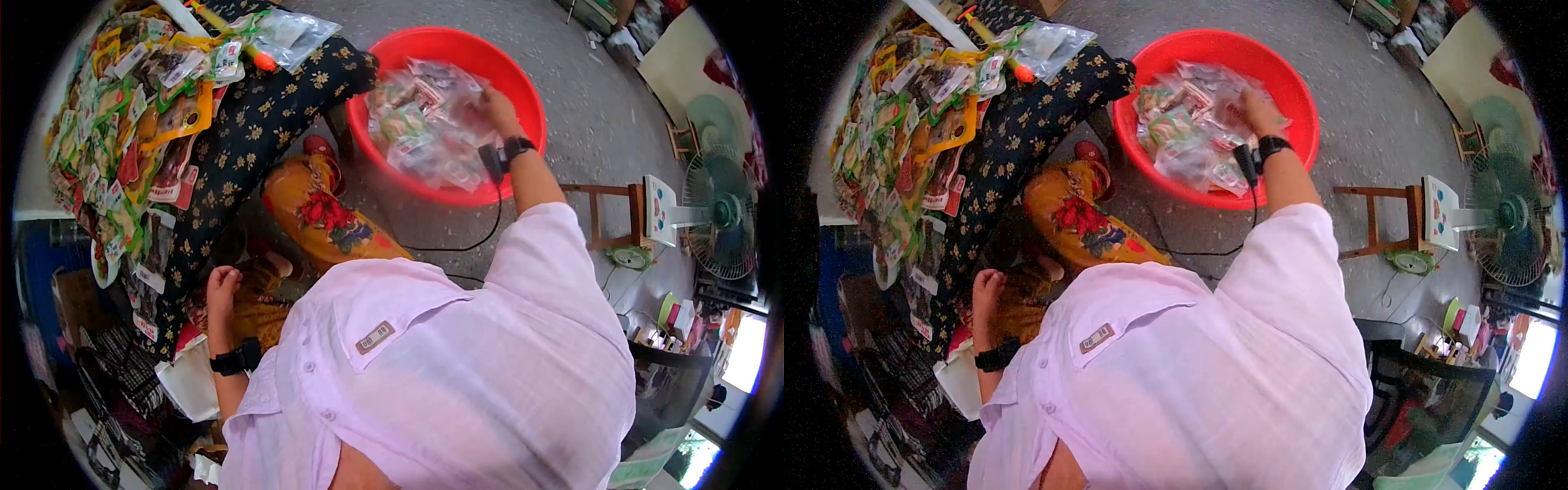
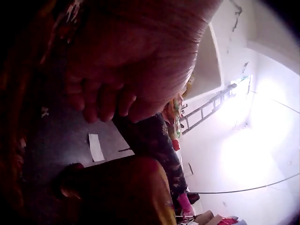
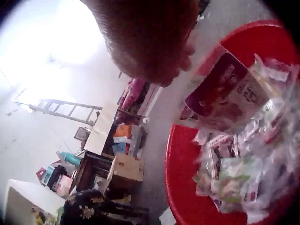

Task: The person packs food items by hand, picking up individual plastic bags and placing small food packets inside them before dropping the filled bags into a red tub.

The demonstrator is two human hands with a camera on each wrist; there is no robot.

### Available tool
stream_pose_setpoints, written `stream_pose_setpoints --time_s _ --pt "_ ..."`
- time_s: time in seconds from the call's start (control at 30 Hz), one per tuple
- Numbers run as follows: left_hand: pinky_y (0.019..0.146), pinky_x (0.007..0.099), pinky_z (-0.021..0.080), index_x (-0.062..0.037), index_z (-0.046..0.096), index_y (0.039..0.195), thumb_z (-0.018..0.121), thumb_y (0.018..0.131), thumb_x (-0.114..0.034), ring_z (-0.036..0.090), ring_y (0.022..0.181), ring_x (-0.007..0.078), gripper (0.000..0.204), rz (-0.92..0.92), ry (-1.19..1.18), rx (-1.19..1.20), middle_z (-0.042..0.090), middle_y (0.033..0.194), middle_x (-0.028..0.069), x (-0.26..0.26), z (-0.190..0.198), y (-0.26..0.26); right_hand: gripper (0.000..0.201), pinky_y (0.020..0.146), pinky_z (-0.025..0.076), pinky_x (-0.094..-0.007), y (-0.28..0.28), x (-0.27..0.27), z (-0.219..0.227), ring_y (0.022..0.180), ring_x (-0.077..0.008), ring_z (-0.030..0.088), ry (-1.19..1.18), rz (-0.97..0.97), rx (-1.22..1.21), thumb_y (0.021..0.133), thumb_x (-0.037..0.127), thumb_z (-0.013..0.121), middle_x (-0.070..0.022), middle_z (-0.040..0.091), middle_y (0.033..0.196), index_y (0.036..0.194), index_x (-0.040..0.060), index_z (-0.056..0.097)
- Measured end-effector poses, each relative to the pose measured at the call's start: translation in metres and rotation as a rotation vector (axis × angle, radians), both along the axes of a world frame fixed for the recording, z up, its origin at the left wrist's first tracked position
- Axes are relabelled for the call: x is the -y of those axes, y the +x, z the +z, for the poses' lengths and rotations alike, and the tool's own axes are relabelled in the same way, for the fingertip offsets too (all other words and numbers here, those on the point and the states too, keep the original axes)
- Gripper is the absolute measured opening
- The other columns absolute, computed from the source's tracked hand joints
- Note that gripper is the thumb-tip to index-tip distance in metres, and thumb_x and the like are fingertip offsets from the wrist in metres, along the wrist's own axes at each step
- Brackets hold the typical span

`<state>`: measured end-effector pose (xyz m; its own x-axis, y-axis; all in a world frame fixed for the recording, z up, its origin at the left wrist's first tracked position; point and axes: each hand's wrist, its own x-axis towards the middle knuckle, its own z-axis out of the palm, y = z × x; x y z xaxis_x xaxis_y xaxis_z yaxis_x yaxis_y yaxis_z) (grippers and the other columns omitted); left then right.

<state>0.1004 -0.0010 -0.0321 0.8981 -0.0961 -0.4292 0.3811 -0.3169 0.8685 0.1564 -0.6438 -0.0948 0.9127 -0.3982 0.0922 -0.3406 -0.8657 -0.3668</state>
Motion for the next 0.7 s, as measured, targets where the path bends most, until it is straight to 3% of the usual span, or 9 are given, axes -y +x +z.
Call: stream_pose_setpoints --time_s 0.1,0.27,0.3,0.33,0.47,0.57,0.63,0.67,0.7 --pt "0.063 0.0205 0.038 -0.0046 0.048 0.086 0.048 0.078 -0.012 0.048 0.071 0.0095 0.011 0.087 -0.003 -0.037 0.052 0.079 0.0022 0.007 0.007 -0.002 0.019 0.066 0.041 -0.0442 0.013 0.004 0.045 0.079 -0.0339 0.053 -0.186 -0.013 -0.007 0.074 0.017 0.040 -0.0205 0.055 0.079 0.080 0.0038 0.053" --pt "0.061 0.0197 0.037 -0.0046 0.048 0.086 0.049 0.078 -0.013 0.047 0.069 0.0086 0.011 0.123 -0.052 -0.058 0.052 0.078 0.0018 0.006 0.007 -0.002 0.019 0.065 0.042 -0.0439 0.013 -0.001 0.012 0.075 -0.0339 0.055 -0.146 0.056 -0.005 0.073 0.012 0.039 -0.0218 0.055 0.077 0.076 0.0002 0.054" --pt "0.061 0.0195 0.037 -0.0047 0.048 0.085 0.049 0.078 -0.013 0.046 0.069 0.0085 0.011 0.122 -0.061 -0.052 0.052 0.078 0.0017 0.003 0.006 -0.002 0.019 0.066 0.042 -0.0435 0.015 -0.001 -0.017 0.074 -0.0352 0.054 -0.183 -0.016 -0.044 0.072 0.013 0.040 -0.0223 0.055 0.076 0.075 0.0000 0.054" --pt "0.060 0.0193 0.037 -0.0047 0.048 0.085 0.049 0.078 -0.013 0.046 0.069 0.0082 0.011 0.118 -0.076 -0.037 0.052 0.077 0.0017 0.000 0.005 -0.002 0.020 0.067 0.041 -0.0438 0.001 -0.035 0.010 0.074 -0.0367 0.054 -0.221 0.098 -0.142 0.072 0.013 0.040 -0.0232 0.054 0.077 0.075 -0.0007 0.053" --pt "0.056 0.0187 0.036 -0.0045 0.048 0.085 0.049 0.078 -0.014 0.045 0.067 0.0071 0.011 0.126 -0.128 -0.008 0.051 0.076 0.0014 -0.012 0.008 -0.009 0.020 0.068 0.039 -0.0455 -0.011 -0.102 -0.060 0.076 -0.0396 0.051 -0.001 0.220 -0.145 0.073 0.014 0.037 -0.0249 0.053 0.080 0.081 0.0008 0.051" --pt "0.054 0.0185 0.036 -0.0041 0.048 0.085 0.049 0.078 -0.014 0.044 0.064 0.0067 0.012 0.201 -0.098 0.015 0.051 0.075 0.0011 -0.015 0.023 -0.017 0.021 0.069 0.039 -0.0432 -0.010 -0.147 -0.048 0.078 -0.0383 0.050 0.079 0.226 -0.173 0.074 0.014 0.040 -0.0240 0.053 0.083 0.083 -0.0003 0.051" --pt "0.054 0.0185 0.036 -0.0037 0.048 0.085 0.050 0.078 -0.015 0.044 0.063 0.0070 0.014 0.199 -0.108 0.103 0.051 0.074 0.0014 -0.035 0.019 -0.022 0.023 0.071 0.039 -0.0407 -0.017 -0.194 -0.001 0.080 -0.0352 0.051 0.259 0.341 -0.139 0.074 0.015 0.043 -0.0230 0.053 0.087 0.084 -0.0021 0.054" --pt "0.054 0.0185 0.036 -0.0034 0.048 0.086 0.050 0.078 -0.015 0.045 0.063 0.0074 0.014 0.159 -0.136 0.182 0.051 0.074 0.0017 -0.054 0.012 -0.023 0.024 0.074 0.039 -0.0376 -0.014 -0.199 -0.014 0.080 -0.0327 0.052 0.329 0.415 -0.041 0.075 0.015 0.043 -0.0217 0.054 0.087 0.088 -0.0024 0.053" --pt "0.055 0.0186 0.036 -0.0028 0.048 0.086 0.050 0.078 -0.015 0.045 0.063 0.0077 0.015 0.235 -0.090 0.229 0.051 0.075 0.0024 -0.057 0.021 -0.029 0.021 0.073 0.040 -0.0352 0.001 -0.203 -0.026 0.078 -0.0285 0.053 0.331 0.475 -0.115 0.076 0.012 0.043 -0.0210 0.054 0.086 0.086 -0.0040 0.052"
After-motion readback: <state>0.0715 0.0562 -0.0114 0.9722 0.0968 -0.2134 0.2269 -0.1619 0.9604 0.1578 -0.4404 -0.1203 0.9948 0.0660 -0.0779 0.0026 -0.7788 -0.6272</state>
